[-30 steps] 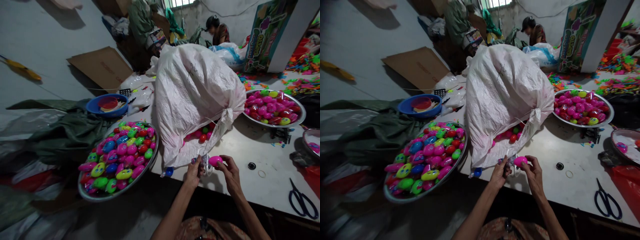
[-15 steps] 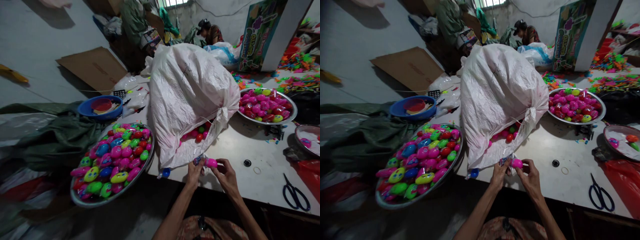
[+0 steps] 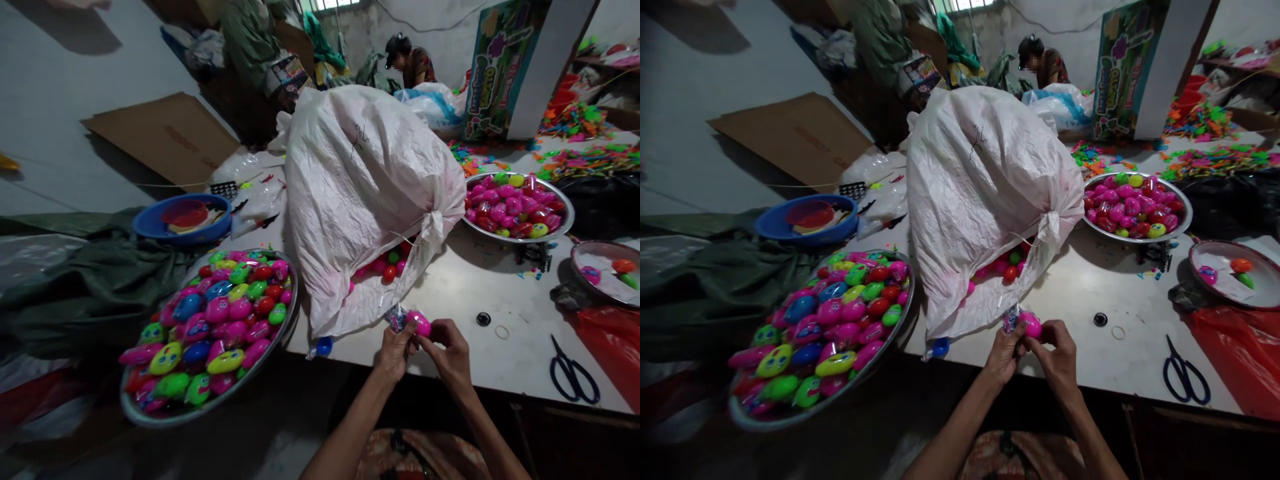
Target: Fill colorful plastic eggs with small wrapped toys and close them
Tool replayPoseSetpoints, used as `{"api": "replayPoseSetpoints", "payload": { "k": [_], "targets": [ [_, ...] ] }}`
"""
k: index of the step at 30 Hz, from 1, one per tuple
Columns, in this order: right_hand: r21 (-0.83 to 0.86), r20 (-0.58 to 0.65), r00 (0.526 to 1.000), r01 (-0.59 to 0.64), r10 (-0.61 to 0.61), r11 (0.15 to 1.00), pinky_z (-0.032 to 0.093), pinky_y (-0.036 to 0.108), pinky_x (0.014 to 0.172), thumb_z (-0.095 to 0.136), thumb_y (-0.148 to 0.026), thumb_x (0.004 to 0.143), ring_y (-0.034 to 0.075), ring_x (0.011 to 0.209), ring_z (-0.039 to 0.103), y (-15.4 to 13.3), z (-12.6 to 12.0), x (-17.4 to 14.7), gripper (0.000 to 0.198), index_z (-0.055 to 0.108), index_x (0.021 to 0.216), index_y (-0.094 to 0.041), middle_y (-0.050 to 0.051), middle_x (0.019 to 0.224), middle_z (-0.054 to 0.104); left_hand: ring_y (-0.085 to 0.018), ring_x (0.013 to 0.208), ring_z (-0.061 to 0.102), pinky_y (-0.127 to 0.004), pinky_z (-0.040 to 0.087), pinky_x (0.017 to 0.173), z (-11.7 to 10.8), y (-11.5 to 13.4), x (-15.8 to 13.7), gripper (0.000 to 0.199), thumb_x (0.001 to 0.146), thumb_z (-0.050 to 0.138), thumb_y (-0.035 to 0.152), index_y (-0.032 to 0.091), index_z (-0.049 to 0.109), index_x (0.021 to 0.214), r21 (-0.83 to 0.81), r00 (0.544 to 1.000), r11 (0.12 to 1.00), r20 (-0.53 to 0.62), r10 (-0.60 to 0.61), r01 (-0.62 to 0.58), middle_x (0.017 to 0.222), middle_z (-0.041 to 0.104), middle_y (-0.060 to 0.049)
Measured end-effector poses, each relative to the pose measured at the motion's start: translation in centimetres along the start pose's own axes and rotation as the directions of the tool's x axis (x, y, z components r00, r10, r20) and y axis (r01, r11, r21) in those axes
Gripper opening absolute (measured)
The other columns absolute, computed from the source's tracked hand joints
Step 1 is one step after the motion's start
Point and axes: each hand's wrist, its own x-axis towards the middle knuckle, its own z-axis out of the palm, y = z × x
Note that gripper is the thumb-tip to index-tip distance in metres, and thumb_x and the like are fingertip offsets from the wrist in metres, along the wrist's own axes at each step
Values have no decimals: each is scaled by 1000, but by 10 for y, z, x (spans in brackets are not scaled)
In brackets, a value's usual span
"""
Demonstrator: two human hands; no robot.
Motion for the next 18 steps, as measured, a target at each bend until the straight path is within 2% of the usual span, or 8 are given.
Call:
{"api": "replayPoseSetpoints", "payload": {
  "k": [3, 5, 8, 11, 14, 15, 17, 18],
  "targets": [
    [-270, 26, 973, 226, -227, 936, 48, 33, 71, 57, -27, 80, 19, 79, 58, 4, -5, -3, 12, 54, 89, -21, 6, 89, 57, -3, 39, 34, -19, 26, 40, 2, 0, -2, 34, 55, 77, 38, 14, 54, 62, -13, 998, 998, 23, -59, 59, 47, 43, 7],
    [-373, 59, 956, 287, -286, 882, 48, 32, 70, 53, -24, 82, 18, 79, 57, 6, -8, -3, 10, 54, 91, -21, 7, 90, 56, -3, 38, 33, -18, 26, 39, 2, 0, -3, 34, 54, 78, 37, 14, 54, 61, -16, 995, 995, 38, -95, 96, 48, 43, 7],
    [-474, 56, 961, 265, -271, 840, 48, 30, 64, 55, -26, 79, 17, 73, 58, 4, -10, -2, 14, 53, 92, -20, 7, 93, 57, -3, 38, 35, -18, 25, 38, 3, -3, -6, 32, 53, 78, 36, 13, 57, 62, 22, 989, 991, 71, -131, 130, 48, 45, 6],
    [-492, 55, 983, 179, -175, 852, 47, 29, 58, 57, -32, 76, 15, 62, 56, -2, -23, -8, 29, 52, 103, -23, 6, 99, 58, -4, 39, 39, -18, 26, 38, 5, -11, -10, 32, 52, 79, 34, 12, 60, 65, 103, 957, 968, 157, -243, 229, 51, 50, 4],
    [-530, 67, 997, 62, -31, 846, 47, 30, 57, 54, -37, 76, 17, 61, 59, -2, -73, -35, 33, 53, 108, -28, 5, 99, 63, -4, 37, 42, -19, 30, 38, 5, -19, -10, 36, 57, 75, 40, 11, 63, 75, 154, 909, 935, 230, -347, 319, 62, 61, -2],
    [-578, 44, 999, 2, 29, 816, 47, 31, 57, 56, -40, 75, 19, 62, 60, 1, -99, -48, 33, 55, 106, -30, 5, 98, 64, -5, 36, 44, -20, 32, 39, 4, -18, -9, 38, 59, 74, 41, 11, 63, 80, 140, 917, 939, 213, -339, 314, 69, 65, -5],
    [-705, -40, 990, -125, 138, 698, 45, 33, 51, 62, -44, 66, 22, 60, 62, 8, -155, -71, 34, 60, 99, -34, 8, 91, 67, -9, 43, 53, -22, 39, 45, -4, -12, -3, 41, 63, 70, 43, 12, 63, 89, 57, 949, 962, 160, -273, 267, 82, 68, -10],
    [-749, -86, 985, -161, 147, 643, 44, 34, 50, 65, -44, 60, 24, 61, 63, 11, -180, -78, 35, 63, 94, -36, 10, 90, 68, -12, 50, 58, -24, 43, 49, -9, -7, 1, 41, 64, 69, 42, 12, 62, 91, 2, 964, 973, 132, -231, 233, 86, 68, -12]
  ]
}}
